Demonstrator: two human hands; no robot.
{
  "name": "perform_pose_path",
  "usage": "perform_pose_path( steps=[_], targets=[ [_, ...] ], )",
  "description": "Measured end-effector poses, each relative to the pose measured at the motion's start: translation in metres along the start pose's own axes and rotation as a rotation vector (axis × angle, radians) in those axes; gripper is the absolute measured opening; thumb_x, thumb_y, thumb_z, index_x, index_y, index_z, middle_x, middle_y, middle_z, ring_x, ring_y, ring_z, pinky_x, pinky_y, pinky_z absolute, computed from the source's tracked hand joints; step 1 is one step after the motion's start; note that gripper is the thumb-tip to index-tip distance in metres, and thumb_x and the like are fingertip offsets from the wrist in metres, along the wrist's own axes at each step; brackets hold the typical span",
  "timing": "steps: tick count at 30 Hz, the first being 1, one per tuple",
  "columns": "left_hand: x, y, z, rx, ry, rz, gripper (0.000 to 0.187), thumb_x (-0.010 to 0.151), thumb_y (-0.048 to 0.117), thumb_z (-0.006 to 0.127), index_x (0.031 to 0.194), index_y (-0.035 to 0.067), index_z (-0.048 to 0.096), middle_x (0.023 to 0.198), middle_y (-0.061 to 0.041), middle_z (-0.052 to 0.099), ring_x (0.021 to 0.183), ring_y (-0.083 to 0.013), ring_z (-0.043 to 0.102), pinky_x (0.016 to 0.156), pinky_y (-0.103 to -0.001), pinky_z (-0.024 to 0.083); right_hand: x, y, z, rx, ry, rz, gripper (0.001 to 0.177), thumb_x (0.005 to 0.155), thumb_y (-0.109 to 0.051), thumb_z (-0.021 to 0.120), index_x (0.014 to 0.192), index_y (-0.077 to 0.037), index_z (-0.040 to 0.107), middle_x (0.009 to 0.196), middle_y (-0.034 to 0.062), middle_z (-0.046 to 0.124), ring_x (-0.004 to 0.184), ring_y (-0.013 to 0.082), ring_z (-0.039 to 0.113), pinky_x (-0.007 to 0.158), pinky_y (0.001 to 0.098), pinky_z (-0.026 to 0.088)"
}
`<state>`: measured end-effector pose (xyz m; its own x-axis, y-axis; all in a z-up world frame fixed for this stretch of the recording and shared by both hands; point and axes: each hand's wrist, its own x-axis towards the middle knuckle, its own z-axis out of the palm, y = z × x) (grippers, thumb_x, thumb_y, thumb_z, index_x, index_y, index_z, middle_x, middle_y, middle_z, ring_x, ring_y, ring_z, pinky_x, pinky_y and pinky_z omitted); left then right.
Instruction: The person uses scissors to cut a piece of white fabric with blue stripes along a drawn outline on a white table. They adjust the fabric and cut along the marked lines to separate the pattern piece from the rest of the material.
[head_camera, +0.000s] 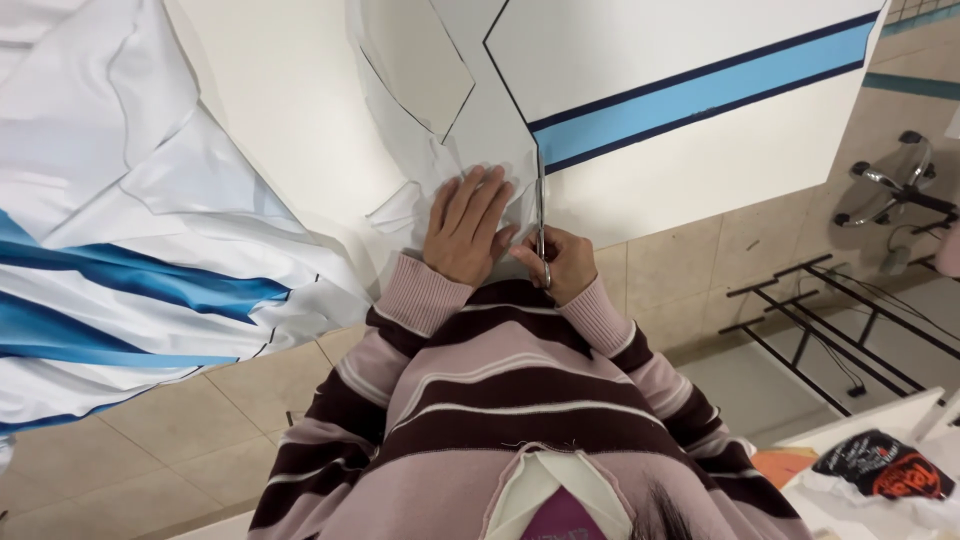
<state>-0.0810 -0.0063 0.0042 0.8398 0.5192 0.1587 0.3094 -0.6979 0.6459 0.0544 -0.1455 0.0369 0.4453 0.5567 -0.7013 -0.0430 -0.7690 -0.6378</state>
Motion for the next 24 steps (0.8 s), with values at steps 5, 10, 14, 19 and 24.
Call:
perform_pose_path(
  steps=[5,10,14,19,24],
  targets=[
    [0.0001,-0.0013,-0.0008,-0.023,-0.011,-0.002,0.051,0.103,0.024,0.069,0.146,0.001,0.056,0.157,-0.013,0.048,0.149,-0.0301,0.041,0.122,-0.051,0.036,-0.0016,0.0031,0.0016,-0.021,0.001,0.028,0.036,0.088,-0.035,0.080,0.083,-0.001,0.068,0.055,0.0005,0.061,0.045,0.0064,0.057,0.042,0.0240,0.044],
    [-0.0003,-0.0023,-0.0012,-0.025,-0.025,-0.003,0.050,0.103,0.024,0.069,0.146,0.001,0.056,0.158,-0.014,0.048,0.150,-0.0301,0.041,0.122,-0.051,0.036,-0.0019,0.0078,0.0026,-0.024,0.013,0.014,0.036,0.089,-0.035,0.080,0.082,-0.001,0.069,0.056,-0.0003,0.061,0.046,0.0063,0.057,0.042,0.0237,0.044],
    [-0.0001,-0.0026,-0.0018,-0.032,-0.013,0.005,0.050,0.104,0.023,0.068,0.147,0.000,0.055,0.158,-0.014,0.048,0.150,-0.0304,0.041,0.122,-0.050,0.035,-0.0019,0.0068,0.0016,-0.026,0.014,0.035,0.036,0.089,-0.034,0.081,0.082,0.000,0.069,0.055,0.0004,0.060,0.045,0.0067,0.057,0.041,0.0240,0.043],
    [-0.0013,-0.0025,-0.0017,-0.038,-0.020,-0.005,0.049,0.104,0.023,0.067,0.146,0.000,0.055,0.157,-0.014,0.048,0.149,-0.0303,0.041,0.122,-0.050,0.035,-0.0023,0.0061,0.0017,-0.039,0.016,0.038,0.036,0.088,-0.033,0.081,0.081,0.000,0.070,0.054,0.0007,0.060,0.044,0.0067,0.056,0.040,0.0242,0.042],
    [-0.0012,-0.0025,-0.0028,-0.031,-0.012,0.003,0.050,0.103,0.023,0.068,0.146,0.000,0.056,0.157,-0.014,0.048,0.149,-0.0300,0.041,0.123,-0.050,0.035,-0.0028,0.0054,0.0014,0.000,0.025,0.069,0.035,0.089,-0.030,0.081,0.080,0.002,0.069,0.055,0.0006,0.058,0.043,0.0066,0.053,0.039,0.0248,0.039]
  ],
)
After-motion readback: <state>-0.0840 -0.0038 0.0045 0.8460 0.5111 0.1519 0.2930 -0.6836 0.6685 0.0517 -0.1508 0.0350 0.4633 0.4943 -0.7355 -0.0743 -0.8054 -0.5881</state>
